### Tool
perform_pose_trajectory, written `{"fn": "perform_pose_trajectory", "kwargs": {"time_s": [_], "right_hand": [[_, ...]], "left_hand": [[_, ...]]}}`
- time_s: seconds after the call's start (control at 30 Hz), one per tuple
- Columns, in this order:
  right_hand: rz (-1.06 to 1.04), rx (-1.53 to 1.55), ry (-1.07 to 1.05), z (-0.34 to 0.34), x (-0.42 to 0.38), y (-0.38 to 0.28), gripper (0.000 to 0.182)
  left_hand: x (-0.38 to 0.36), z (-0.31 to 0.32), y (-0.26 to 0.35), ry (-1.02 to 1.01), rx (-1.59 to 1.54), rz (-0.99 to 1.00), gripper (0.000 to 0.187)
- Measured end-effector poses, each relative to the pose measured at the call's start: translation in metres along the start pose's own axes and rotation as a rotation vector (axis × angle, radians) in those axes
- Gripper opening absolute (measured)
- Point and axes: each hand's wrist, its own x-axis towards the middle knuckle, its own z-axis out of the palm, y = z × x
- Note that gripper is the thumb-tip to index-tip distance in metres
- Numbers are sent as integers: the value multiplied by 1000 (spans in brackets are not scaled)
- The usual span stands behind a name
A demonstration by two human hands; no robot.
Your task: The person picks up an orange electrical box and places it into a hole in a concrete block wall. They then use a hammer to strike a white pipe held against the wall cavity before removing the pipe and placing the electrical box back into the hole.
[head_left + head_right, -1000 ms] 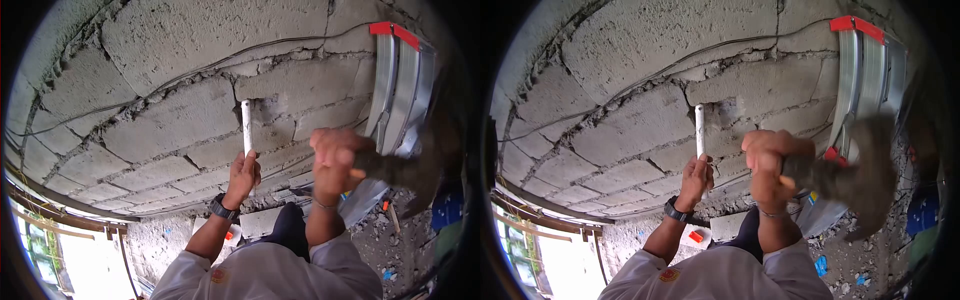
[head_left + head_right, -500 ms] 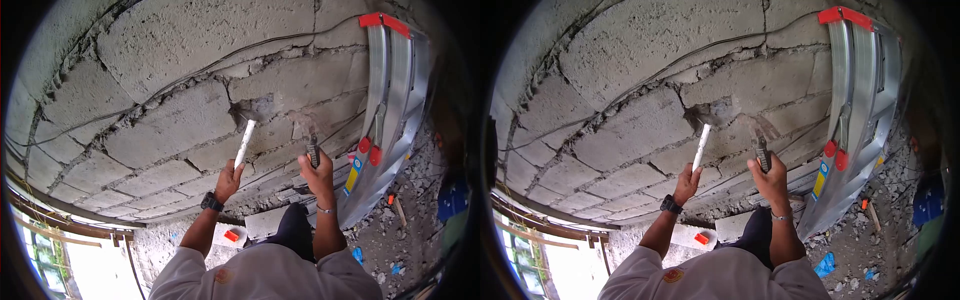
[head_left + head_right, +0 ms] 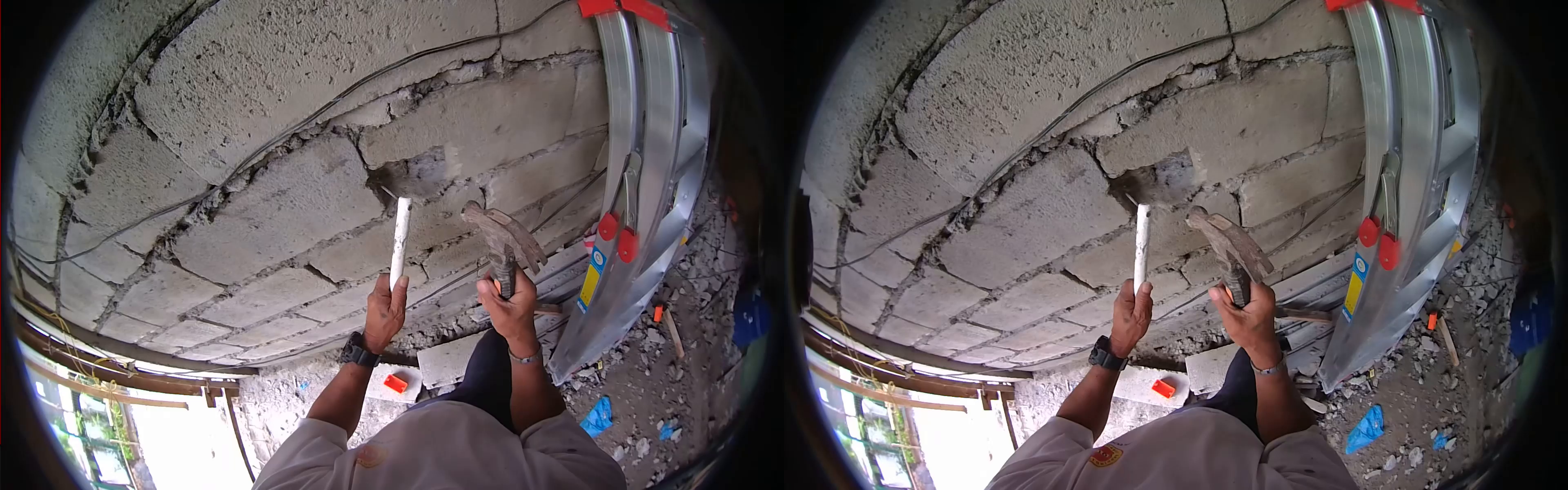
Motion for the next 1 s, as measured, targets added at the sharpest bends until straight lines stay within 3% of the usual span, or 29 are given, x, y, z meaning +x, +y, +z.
{"fn": "perform_pose_trajectory", "kwargs": {"time_s": [0.27, 0.37, 0.43, 0.5, 0.57, 0.7, 0.77, 0.9, 0.97, 1.0], "right_hand": [[10, 181, 19, 14, -2, 2, 17], [-69, 110, 43, 23, -2, 5, 16], [-238, 106, 75, 36, -2, 11, 14], [-119, 256, 115, 63, 5, 19, 15], [-338, -54, 203, 91, 23, 46, 16], [-115, -66, -30, 97, 29, 50, 16], [-229, 170, 150, 84, 19, 9, 17], [-306, 492, 141, 79, 7, 9, 15], [-302, -160, 118, 93, 18, 37, 15], [6, -86, -85, 99, 36, 41, 17]], "left_hand": [[4, -10, -3, -13, -34, -5, 27], [5, -15, 1, -18, 9, -70, 27], [3, -16, 8, -62, -165, -123, 33], [4, -16, 0, -41, -74, -52, 33], [3, -15, -2, -23, 26, -12, 33], [4, -15, -2, 12, 8, -9, 32], [2, -14, 10, 3, -16, -63, 32], [-1, -11, 29, -4, -83, -113, 32], [-3, -11, 28, -6, -112, -120, 31], [-1, -8, 29, -21, -141, -110, 31]]}}
